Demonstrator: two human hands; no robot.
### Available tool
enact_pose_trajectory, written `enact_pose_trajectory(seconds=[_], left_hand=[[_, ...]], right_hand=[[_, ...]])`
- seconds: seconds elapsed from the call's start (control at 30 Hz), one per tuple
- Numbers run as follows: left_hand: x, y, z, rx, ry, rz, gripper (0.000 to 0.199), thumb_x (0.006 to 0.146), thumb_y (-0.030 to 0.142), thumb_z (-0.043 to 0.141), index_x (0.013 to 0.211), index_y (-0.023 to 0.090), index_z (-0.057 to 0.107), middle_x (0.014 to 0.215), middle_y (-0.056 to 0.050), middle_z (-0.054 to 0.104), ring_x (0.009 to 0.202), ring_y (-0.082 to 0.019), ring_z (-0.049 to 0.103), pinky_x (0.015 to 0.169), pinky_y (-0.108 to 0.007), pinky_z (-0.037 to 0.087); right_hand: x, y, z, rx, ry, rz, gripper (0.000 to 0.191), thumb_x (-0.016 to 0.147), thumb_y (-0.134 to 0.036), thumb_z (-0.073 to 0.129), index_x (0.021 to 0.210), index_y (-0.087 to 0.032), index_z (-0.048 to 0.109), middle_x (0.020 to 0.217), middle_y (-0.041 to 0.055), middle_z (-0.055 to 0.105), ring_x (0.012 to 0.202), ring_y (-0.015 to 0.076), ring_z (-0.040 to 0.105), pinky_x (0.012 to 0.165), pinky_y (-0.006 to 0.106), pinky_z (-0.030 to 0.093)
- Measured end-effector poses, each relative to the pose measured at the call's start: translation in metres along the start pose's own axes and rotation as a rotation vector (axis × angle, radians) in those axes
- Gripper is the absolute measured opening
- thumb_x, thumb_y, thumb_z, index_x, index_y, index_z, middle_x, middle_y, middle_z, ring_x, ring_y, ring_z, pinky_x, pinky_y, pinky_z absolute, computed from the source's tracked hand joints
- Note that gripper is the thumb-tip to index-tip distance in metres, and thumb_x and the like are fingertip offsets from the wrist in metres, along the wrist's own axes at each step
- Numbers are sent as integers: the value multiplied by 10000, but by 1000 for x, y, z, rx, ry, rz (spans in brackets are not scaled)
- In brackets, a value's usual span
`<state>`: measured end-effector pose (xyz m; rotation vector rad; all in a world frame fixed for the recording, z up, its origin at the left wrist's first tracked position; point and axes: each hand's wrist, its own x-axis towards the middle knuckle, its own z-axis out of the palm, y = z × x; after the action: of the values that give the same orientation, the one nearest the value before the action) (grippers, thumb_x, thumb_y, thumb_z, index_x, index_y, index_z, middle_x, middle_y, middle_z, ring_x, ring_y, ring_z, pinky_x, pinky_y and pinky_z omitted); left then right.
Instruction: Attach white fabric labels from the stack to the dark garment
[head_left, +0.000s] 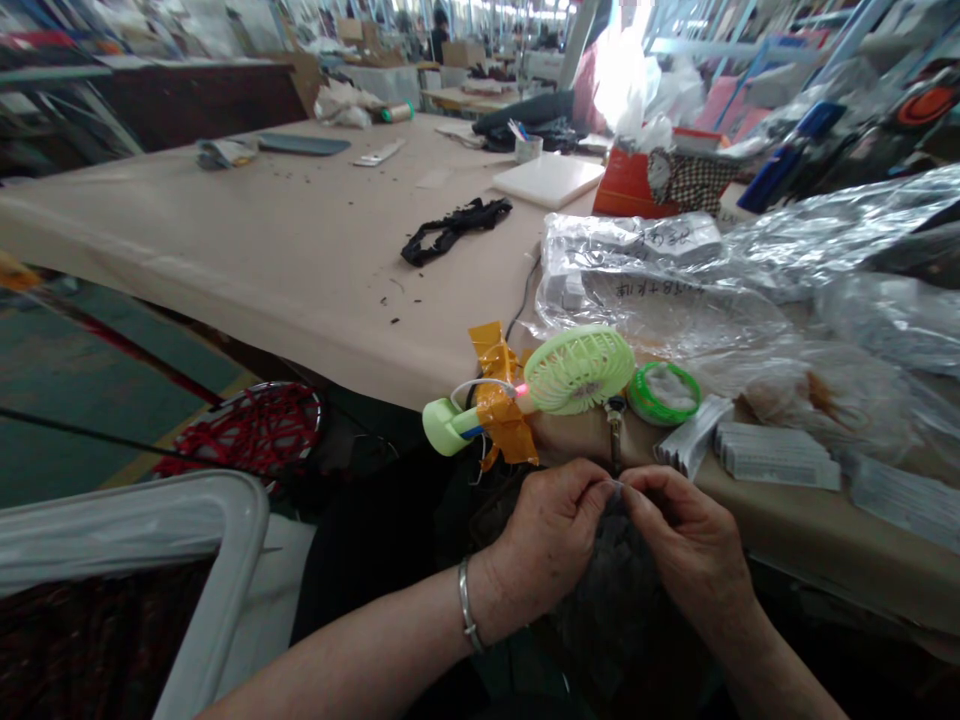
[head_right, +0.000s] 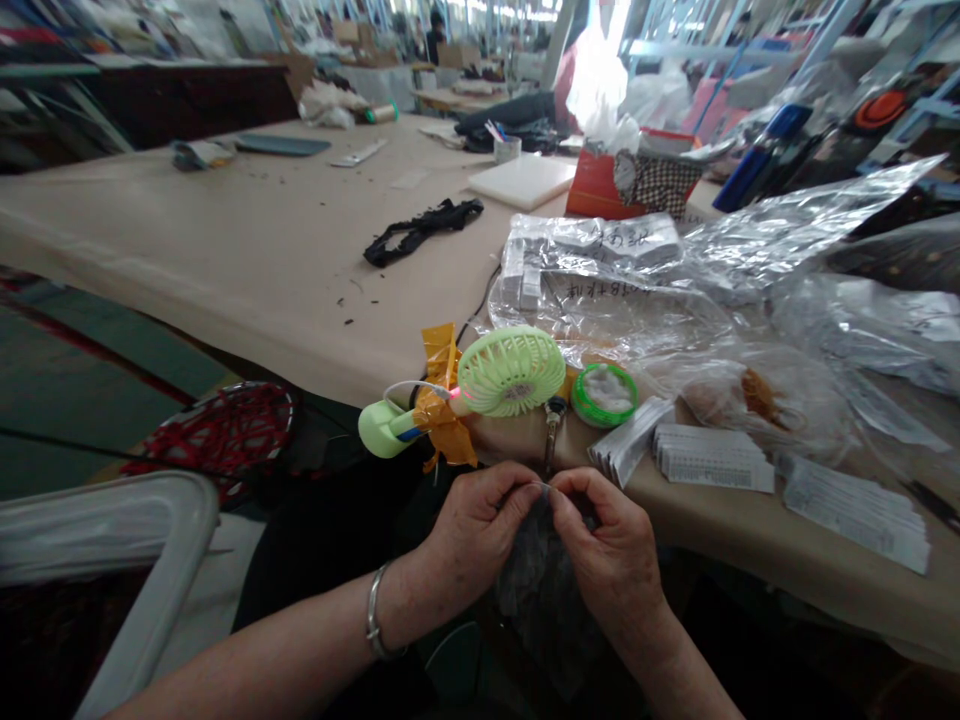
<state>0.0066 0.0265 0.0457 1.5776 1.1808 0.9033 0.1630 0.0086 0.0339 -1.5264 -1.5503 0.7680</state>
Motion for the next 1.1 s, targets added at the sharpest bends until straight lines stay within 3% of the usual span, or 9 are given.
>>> enact_pose_trajectory(seconds=[0.73,0.87,0.97,1.1], left_hand=[[5,1,1,13,13,-4,249,904,268,474,747,184,649,680,10,625,629,-105,532,606,-197,374],[-5,-3,0,0,-3,-49,245,897,271,489,750,186,665,677,7,635,625,-109,543,600,-196,380],[-8,-16,0,-17,-2,-95,256,897,283,481,787,189,692,704,-9,660,654,-132,569,619,-212,404],[-8,-34,-1,15,6,-108,254,845,262,557,1053,208,692,1025,-56,711,940,-204,627,838,-273,435]], right_hand=[[0,2,3,-65,61,-71,151,868,-339,566,856,-207,637,752,11,682,658,141,636,608,217,502],[-11,-3,-11,-174,33,-189,134,863,-330,581,927,-231,646,779,8,721,665,155,680,618,223,536],[-13,-1,-32,-342,125,-352,73,879,-276,571,917,-250,627,796,9,713,682,151,678,654,233,540],[-3,16,-55,-650,292,-522,189,872,-255,588,1051,-206,626,973,85,688,929,231,634,858,360,512]])
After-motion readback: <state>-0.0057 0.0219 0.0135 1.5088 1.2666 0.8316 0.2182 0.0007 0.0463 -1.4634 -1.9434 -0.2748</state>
